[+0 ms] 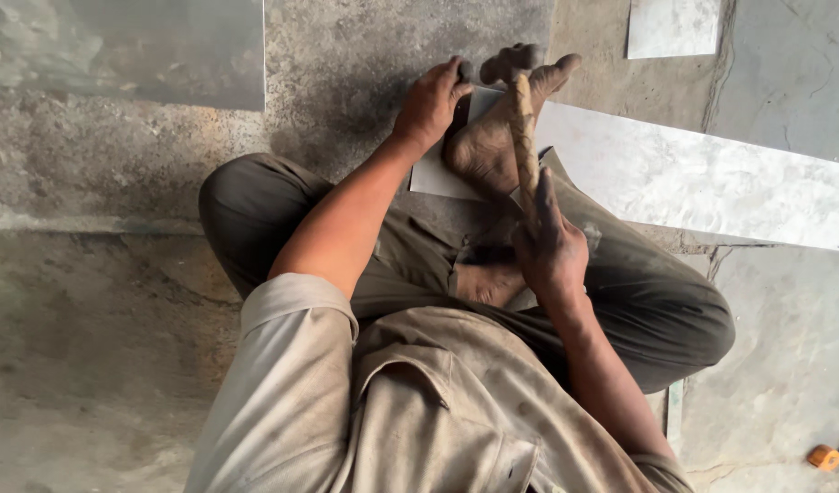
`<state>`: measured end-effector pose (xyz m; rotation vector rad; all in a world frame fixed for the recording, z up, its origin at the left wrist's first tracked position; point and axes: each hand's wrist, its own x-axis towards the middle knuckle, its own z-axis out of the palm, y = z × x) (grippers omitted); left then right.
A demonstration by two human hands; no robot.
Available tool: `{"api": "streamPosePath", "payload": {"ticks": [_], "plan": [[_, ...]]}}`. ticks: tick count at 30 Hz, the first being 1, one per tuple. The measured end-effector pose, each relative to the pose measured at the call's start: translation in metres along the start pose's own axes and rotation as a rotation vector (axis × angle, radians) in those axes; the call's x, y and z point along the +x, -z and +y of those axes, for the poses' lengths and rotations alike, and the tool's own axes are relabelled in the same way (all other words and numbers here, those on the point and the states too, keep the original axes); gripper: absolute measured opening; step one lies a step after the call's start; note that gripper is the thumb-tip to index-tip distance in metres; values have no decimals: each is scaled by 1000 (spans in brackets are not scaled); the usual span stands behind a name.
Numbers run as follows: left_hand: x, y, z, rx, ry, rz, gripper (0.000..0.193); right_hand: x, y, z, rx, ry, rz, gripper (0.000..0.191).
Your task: The person sits on the floor and uses a hammer and chisel to secure metal brackets onto rectangular metal sheets. They position the brackets, strike them with the hammer, and adjust the sheets as needed.
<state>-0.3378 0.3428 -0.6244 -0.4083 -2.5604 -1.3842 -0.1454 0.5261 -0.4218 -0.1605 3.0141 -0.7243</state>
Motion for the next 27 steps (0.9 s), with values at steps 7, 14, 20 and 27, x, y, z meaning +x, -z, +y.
{"api": "streamPosePath", "payload": {"ticks": [7, 14, 20, 27], "plan": [[-10, 1, -4, -139, 116, -18, 42, -28, 10, -10, 122, -34, 39, 83], [-14, -2, -7, -176, 97, -12, 31, -36, 27, -23, 133, 84, 171, 80], [-15, -1, -6, -179, 128, -61, 33, -34, 53, -37, 86, 133, 318, 77], [-15, -7, -9, -116, 82, -24, 45, -37, 59, -41, 248, 155, 473, 65]]}}
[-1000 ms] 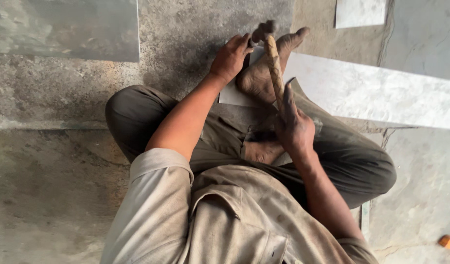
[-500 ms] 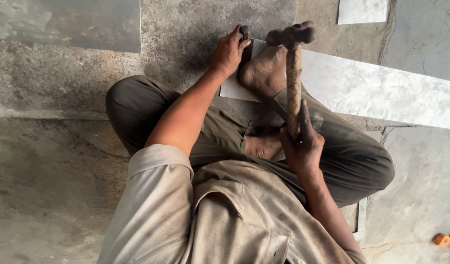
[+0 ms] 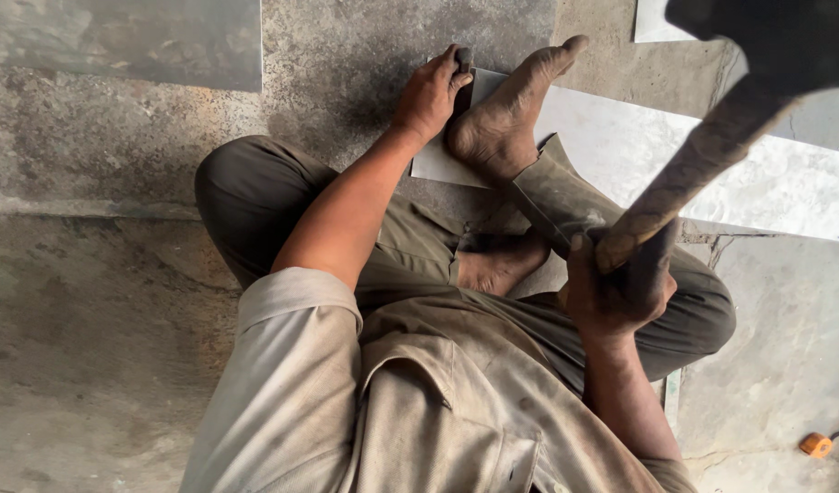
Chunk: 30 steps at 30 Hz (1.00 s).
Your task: The person sits on the floor and uses a hammer and chisel to secure metal brackets onto rectangular metal sheets. They position the brackets, strike them with the hammer, and adjust the sheets as needed.
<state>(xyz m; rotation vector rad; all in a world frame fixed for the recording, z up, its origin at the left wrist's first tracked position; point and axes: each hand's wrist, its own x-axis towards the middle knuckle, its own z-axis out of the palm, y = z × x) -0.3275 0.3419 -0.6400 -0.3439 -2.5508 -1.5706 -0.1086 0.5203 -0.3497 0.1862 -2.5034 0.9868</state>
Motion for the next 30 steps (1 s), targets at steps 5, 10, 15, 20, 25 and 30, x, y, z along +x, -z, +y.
{"api": "streamPosePath", "payload": {"ticks": [5, 10, 15, 20, 25, 30], "plan": [[-2, -3, -1, 112, -78, 15, 49, -15, -26, 31, -101, 27, -50, 73], [-14, 2, 11, 225, -181, -42, 45, -17, -62, 54, -317, -44, -375, 84], [-6, 10, 24, 33, -9, 105, 32, -20, -43, 33, -215, -359, -551, 85], [6, 18, 19, -147, 353, 227, 43, -42, -2, 17, -40, -766, -764, 79], [3, 26, 22, 75, 527, 127, 44, -72, 8, 10, 103, -777, -936, 67], [-20, 55, 61, 195, 541, -120, 37, -77, 13, -5, -109, -695, -1022, 63]]}}
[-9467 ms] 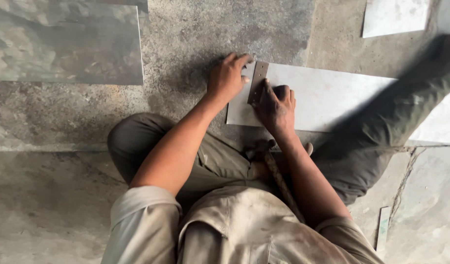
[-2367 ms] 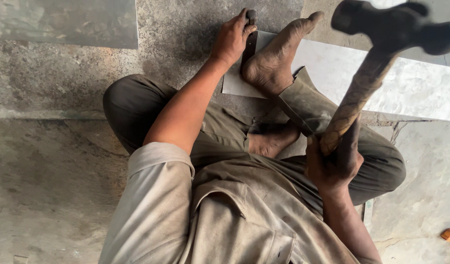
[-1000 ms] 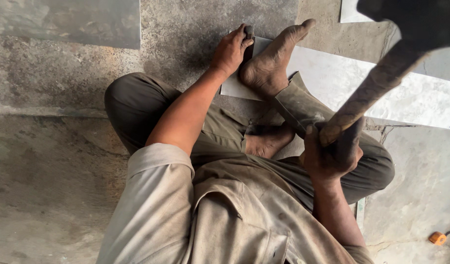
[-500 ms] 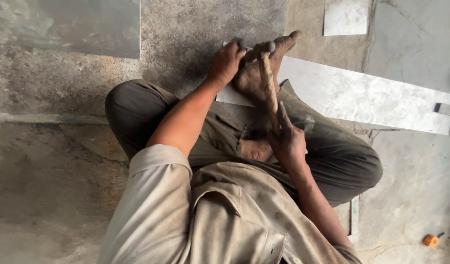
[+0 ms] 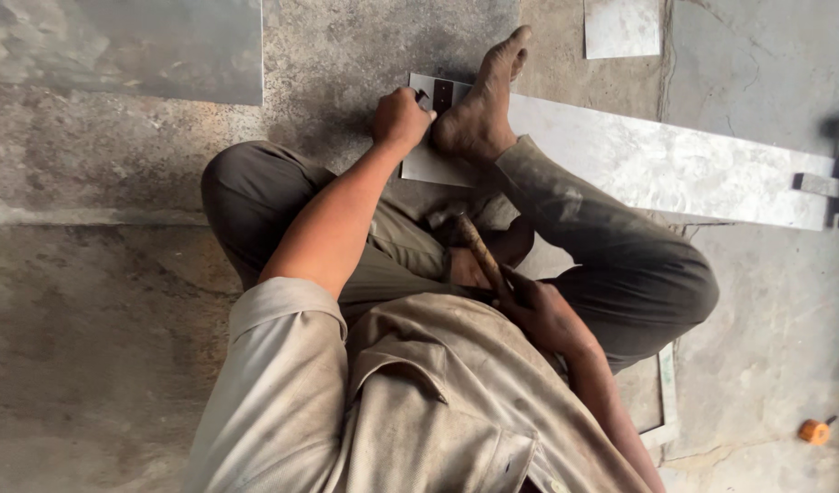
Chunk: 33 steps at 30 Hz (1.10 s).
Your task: The person sits on the floor and uses a hammer and chisel to secure metal brackets onto rectangular metal sheets. They position the brackets, strike them with the hammer, and adjust the sheets as needed.
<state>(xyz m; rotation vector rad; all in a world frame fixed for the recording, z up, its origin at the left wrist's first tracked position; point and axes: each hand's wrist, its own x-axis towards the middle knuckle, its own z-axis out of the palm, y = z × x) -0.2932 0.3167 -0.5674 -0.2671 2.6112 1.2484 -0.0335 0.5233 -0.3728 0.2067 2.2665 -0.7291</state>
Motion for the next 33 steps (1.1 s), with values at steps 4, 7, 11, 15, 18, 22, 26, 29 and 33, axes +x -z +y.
{"api": "streamPosePath", "payload": {"ticks": [4, 7, 11, 15, 18, 22, 26, 29, 33], "plan": [[-38, 38, 23, 239, -54, -188, 28, -18, -1, -14, -150, 70, 34, 55], [-70, 57, 26, 353, -188, -245, 18, -29, -3, -26, -175, 165, 55, 53], [-93, 57, 9, 355, -302, -254, 16, -29, 5, -44, -303, 64, -9, 57], [-75, 31, -12, 432, -336, -281, 25, 11, 29, -56, -614, 60, 66, 41], [-48, 7, -20, 578, -373, -217, 44, 85, 43, -62, -685, 82, 119, 36], [-34, 0, -30, 613, -308, -234, 49, 172, 27, -59, -594, 265, 324, 67], [-31, 7, -34, 631, -360, -325, 69, 209, 9, -43, -482, 441, 369, 97], [-27, 9, -29, 647, -420, -373, 87, 226, 11, -41, -470, 561, 415, 91], [-15, 4, -24, 607, -445, -314, 68, 232, 19, -38, -486, 647, 530, 85]]}}
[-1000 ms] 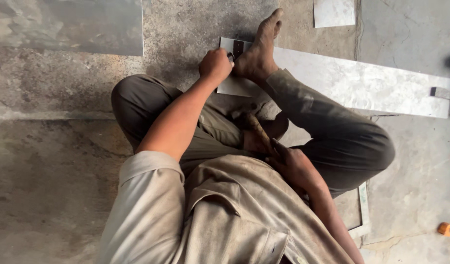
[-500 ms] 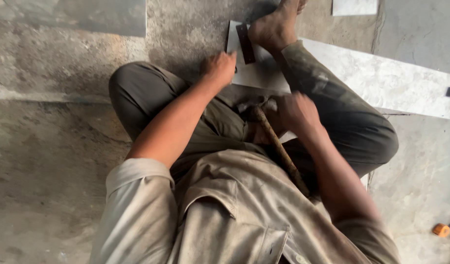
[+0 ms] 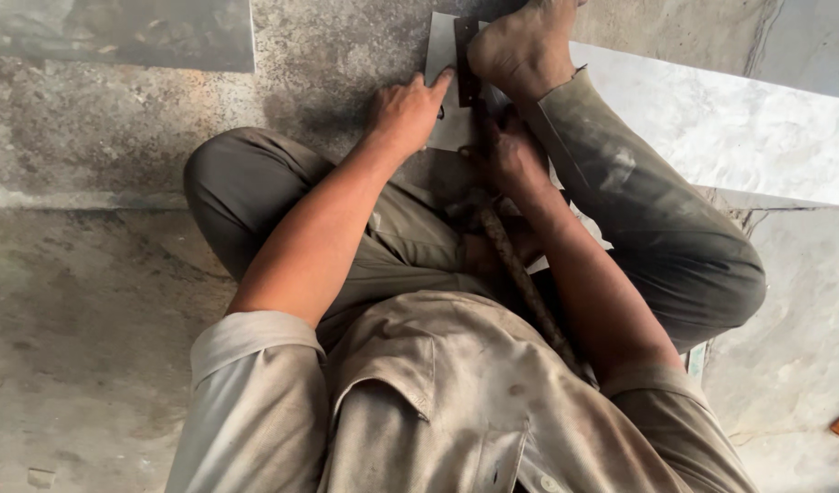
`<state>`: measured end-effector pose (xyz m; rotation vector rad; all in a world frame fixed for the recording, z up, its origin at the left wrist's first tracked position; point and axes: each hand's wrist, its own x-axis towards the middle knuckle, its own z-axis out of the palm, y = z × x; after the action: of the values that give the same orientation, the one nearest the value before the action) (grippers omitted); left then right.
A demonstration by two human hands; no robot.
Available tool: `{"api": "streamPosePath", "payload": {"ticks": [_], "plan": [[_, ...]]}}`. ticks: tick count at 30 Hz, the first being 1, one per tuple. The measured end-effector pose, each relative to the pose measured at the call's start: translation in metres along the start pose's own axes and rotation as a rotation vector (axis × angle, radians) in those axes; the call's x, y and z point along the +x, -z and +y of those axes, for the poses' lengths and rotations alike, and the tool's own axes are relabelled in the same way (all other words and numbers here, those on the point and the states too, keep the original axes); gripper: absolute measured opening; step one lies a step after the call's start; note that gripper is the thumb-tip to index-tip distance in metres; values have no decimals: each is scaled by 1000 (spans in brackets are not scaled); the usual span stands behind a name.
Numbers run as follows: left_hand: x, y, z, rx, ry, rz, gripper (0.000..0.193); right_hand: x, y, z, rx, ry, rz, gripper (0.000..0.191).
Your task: The person sits on the floor and uses a hammer and chisel to secure metal brackets onto rectangular metal sheets. They position the brackets, strike them with the hammer, and adjust the sheets as needed.
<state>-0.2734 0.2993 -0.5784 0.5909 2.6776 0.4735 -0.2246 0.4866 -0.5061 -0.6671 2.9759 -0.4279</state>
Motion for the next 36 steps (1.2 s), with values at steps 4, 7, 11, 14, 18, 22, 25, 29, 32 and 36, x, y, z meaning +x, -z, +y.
{"api": "streamPosePath", "payload": {"ticks": [4, 7, 11, 14, 18, 22, 25, 29, 32, 36], "plan": [[9, -3, 2, 48, 28, 3, 52, -6, 4, -7, 187, -105, -130, 78], [7, -3, 4, 16, 12, -63, 44, -17, 3, -13, 294, -136, -163, 63], [1, -3, 10, -4, -28, -47, 44, -25, 1, -12, 312, -72, -85, 53], [-6, -7, 12, -49, -33, -23, 43, -26, -2, -9, 401, -72, -48, 48], [-5, -14, 13, -117, -38, 49, 37, -18, -6, -11, 442, -134, 119, 47], [-5, -15, 11, -171, -38, 43, 41, -9, -1, -12, 406, -172, 134, 52], [-8, -14, 10, -178, -10, 18, 36, -4, 6, -12, 480, -199, 108, 44], [-7, -21, 9, -216, -29, 20, 34, 1, 16, -15, 466, -143, 119, 47], [1, -30, 9, -227, -22, 75, 38, 3, 21, -17, 428, -173, 104, 48], [11, -36, 8, -219, -4, 184, 84, 4, 23, -19, 449, -174, 115, 47]]}}
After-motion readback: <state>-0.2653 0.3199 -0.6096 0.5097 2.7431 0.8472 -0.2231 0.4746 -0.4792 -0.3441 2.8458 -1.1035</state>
